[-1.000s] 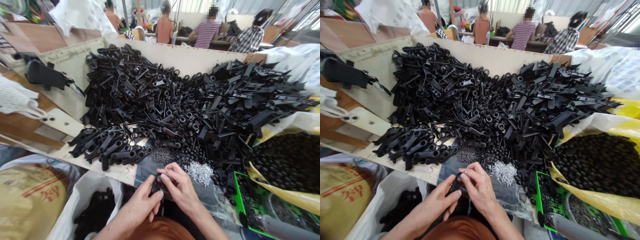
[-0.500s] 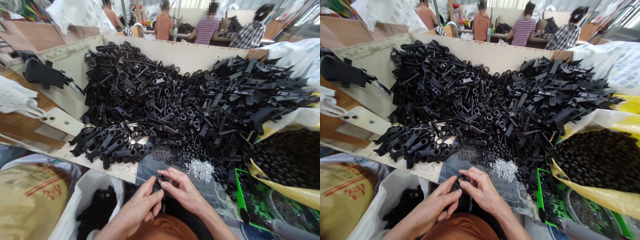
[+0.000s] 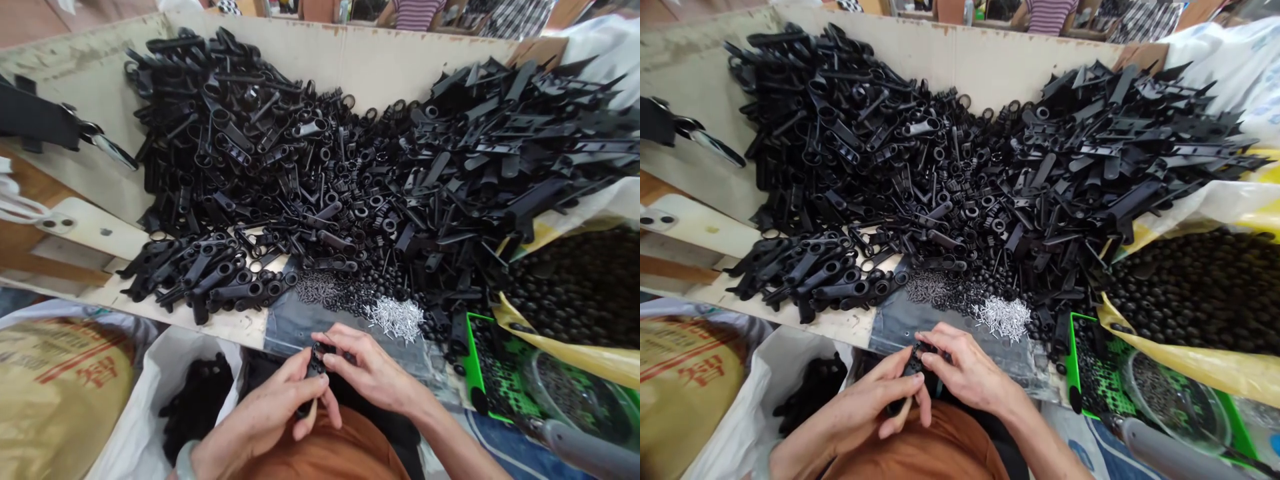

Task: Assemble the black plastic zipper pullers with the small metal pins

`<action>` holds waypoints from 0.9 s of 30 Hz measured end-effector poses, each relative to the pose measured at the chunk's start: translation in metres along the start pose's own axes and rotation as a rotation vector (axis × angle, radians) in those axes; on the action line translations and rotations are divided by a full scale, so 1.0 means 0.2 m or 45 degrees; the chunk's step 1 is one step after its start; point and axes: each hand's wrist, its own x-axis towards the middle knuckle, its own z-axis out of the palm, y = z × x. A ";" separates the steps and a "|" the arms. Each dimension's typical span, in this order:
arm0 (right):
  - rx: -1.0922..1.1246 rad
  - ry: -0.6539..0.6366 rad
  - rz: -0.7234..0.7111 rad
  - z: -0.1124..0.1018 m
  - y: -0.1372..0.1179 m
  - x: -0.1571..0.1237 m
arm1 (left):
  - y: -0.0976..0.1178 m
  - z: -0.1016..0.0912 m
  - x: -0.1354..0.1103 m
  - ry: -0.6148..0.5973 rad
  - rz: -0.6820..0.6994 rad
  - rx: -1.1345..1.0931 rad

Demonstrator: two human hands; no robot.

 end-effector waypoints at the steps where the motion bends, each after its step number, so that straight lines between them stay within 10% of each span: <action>1: -0.009 0.001 0.024 0.00 0.00 0.00 | 0.00 0.00 0.00 -0.004 -0.006 -0.016; 6: 0.015 0.151 0.134 0.02 -0.04 -0.04 | 0.00 -0.03 0.01 0.252 0.114 0.141; 10: 0.032 0.467 0.127 0.02 0.02 -0.07 | 0.07 -0.12 0.06 0.955 0.533 1.062; 13: -0.020 0.545 0.090 0.02 0.06 -0.07 | 0.11 -0.19 0.15 1.278 0.525 1.684; 27: -0.537 0.532 -0.009 -0.01 0.10 0.11 | 0.08 -0.25 0.27 0.999 0.713 2.124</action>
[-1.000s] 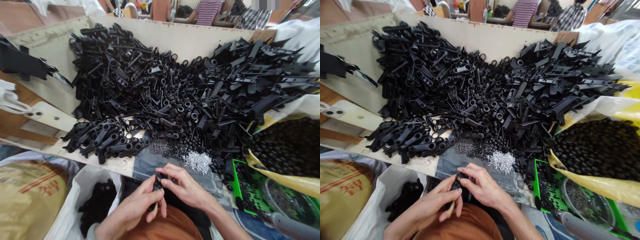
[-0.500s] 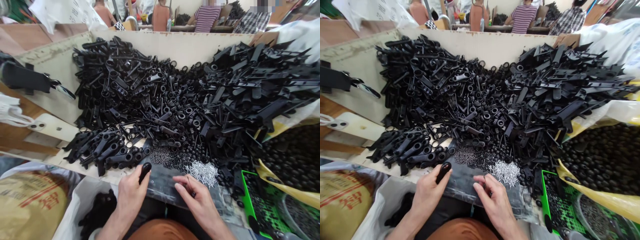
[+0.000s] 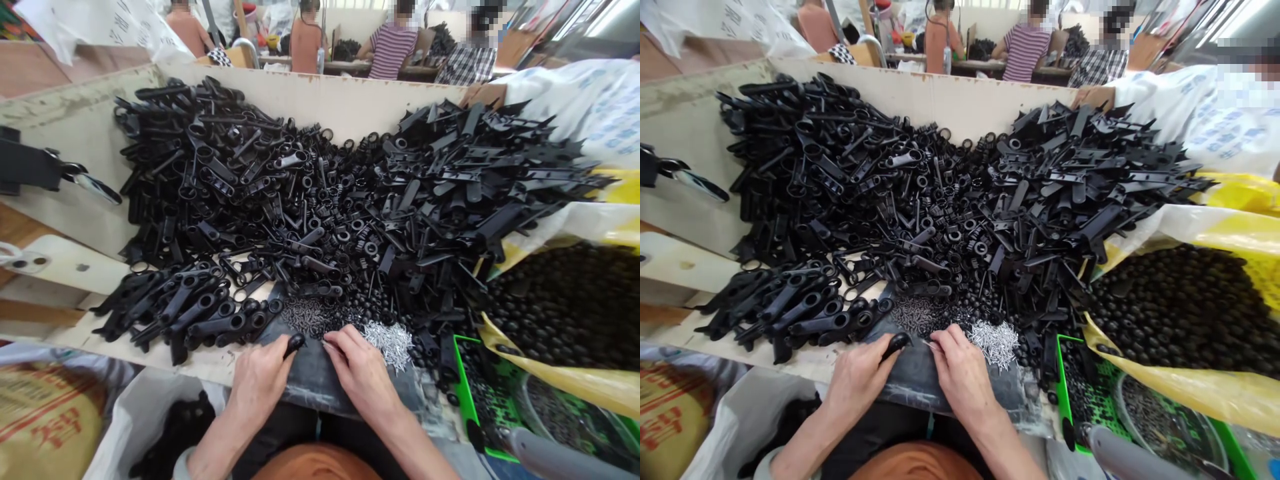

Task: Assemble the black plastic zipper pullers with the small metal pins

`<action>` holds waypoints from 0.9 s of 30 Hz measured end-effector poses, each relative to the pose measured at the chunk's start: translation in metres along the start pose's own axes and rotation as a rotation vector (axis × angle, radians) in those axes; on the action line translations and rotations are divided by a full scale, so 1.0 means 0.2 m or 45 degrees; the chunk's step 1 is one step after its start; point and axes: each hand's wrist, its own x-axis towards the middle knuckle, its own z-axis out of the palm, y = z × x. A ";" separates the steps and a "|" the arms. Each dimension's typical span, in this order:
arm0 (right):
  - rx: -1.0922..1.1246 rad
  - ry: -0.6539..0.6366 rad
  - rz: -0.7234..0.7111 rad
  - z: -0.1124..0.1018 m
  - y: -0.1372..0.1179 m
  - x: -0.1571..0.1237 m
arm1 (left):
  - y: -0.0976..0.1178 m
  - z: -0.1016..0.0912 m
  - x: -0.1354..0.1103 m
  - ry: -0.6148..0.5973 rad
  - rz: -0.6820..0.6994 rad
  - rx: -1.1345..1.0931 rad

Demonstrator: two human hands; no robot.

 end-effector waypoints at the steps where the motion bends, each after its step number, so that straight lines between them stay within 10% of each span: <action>1: -0.039 -0.019 -0.007 0.01 0.00 0.02 | 0.00 0.00 -0.02 -0.003 0.025 -0.003; 16: -0.251 -0.106 -0.026 -0.03 -0.01 -0.04 | -0.02 -0.01 -0.08 -0.068 0.069 -0.101; 27: 0.246 0.010 0.044 -0.01 -0.08 -0.04 | 0.00 -0.02 -0.08 -0.050 0.013 -0.111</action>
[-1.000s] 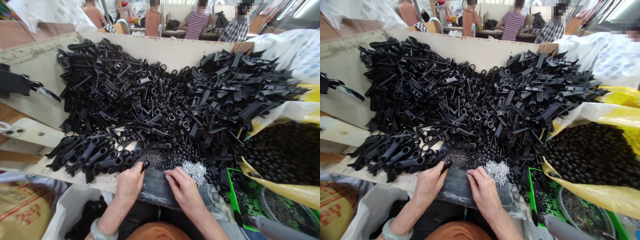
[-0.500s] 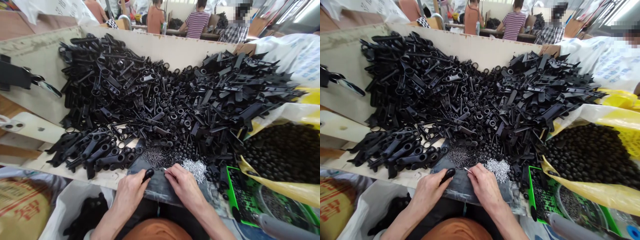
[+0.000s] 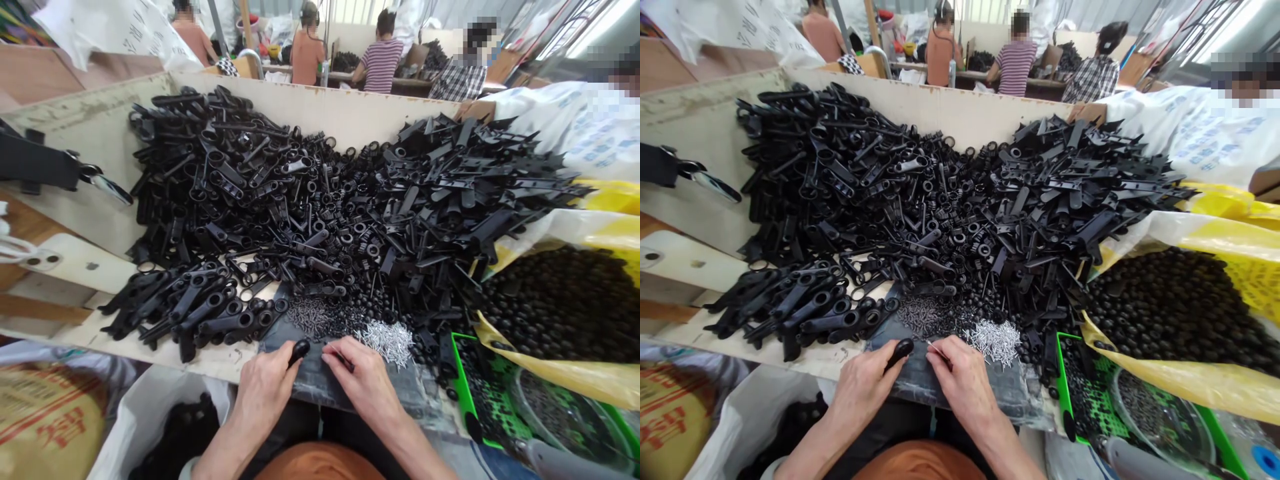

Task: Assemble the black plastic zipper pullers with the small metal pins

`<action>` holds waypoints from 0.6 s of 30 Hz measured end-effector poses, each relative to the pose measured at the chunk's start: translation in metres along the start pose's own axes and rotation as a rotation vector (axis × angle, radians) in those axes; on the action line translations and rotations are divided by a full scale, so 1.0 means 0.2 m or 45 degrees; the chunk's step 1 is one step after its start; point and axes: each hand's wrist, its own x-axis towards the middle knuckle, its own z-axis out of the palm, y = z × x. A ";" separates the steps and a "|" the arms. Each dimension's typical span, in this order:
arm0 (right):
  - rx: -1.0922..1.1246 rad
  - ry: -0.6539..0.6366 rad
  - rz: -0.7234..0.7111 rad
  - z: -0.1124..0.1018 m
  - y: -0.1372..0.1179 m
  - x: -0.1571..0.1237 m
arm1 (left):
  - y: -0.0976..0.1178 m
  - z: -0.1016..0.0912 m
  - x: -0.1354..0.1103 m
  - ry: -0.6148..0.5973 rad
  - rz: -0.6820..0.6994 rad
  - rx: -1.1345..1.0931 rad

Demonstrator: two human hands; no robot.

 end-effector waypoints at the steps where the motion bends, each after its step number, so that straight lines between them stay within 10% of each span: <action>1: 0.011 -0.001 0.000 0.01 0.00 0.00 | 0.01 0.00 0.01 -0.006 -0.001 -0.009; 18: 0.515 0.137 0.294 0.07 0.01 0.01 | 0.04 -0.04 0.05 0.124 -0.072 -0.382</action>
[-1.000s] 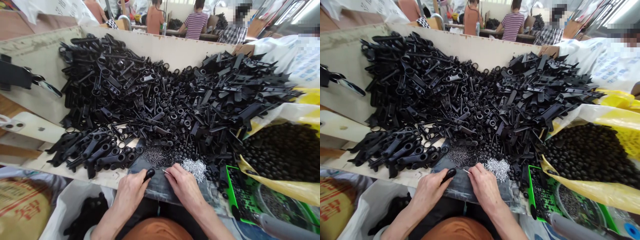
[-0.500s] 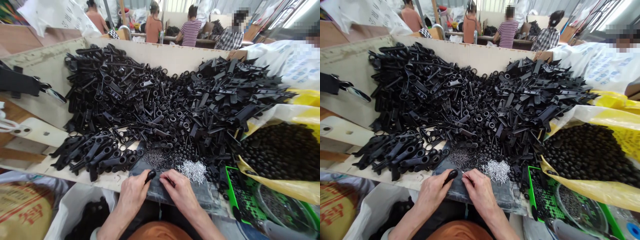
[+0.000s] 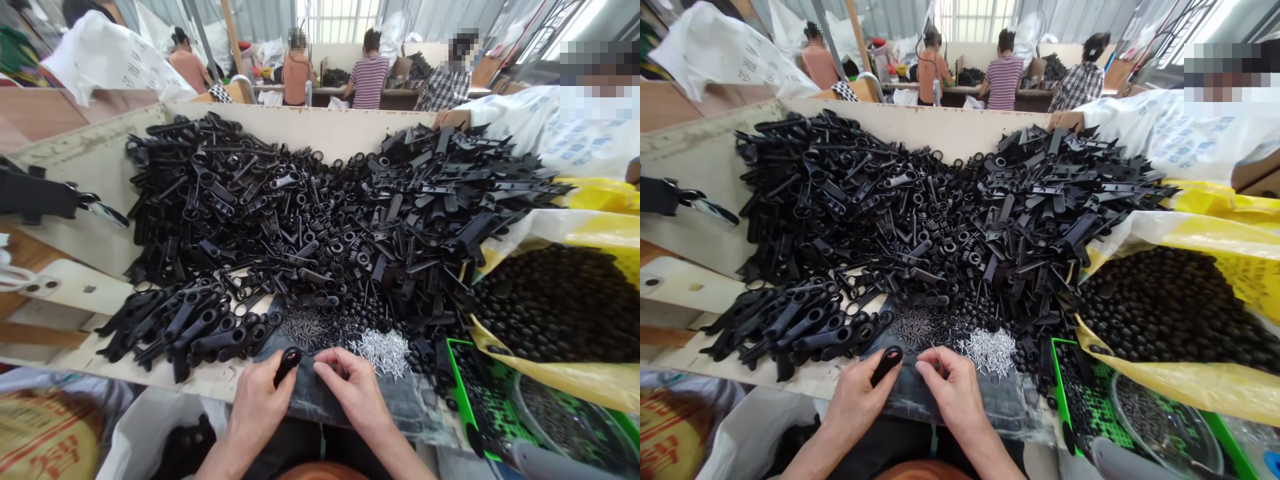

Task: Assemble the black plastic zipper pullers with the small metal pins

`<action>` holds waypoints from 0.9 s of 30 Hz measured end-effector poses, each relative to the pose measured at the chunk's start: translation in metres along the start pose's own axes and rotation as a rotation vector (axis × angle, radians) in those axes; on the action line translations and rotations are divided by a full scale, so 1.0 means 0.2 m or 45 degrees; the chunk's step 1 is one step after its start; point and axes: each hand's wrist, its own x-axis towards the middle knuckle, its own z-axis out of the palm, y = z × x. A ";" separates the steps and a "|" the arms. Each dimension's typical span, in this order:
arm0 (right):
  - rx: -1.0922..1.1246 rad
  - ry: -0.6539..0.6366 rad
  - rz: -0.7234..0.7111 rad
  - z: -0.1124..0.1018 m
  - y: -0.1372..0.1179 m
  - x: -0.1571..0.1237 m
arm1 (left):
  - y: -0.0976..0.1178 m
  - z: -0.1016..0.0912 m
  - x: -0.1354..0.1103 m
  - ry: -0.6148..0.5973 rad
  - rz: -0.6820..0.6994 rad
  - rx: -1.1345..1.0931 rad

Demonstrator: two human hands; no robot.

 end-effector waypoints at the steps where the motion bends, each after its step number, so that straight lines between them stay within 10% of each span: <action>1: 0.093 0.022 0.039 0.01 0.00 0.01 | 0.01 0.01 0.00 0.014 -0.066 -0.101; 14: 0.279 0.128 0.004 0.10 -0.03 0.09 | 0.06 0.04 0.06 0.182 -0.500 -0.881; 20: -0.049 0.174 -0.269 0.06 -0.04 0.06 | 0.08 0.04 0.06 0.154 -0.641 -0.995; 27: 0.239 0.099 -0.130 0.04 -0.11 0.05 | 0.18 -0.01 0.01 0.025 -0.827 -1.245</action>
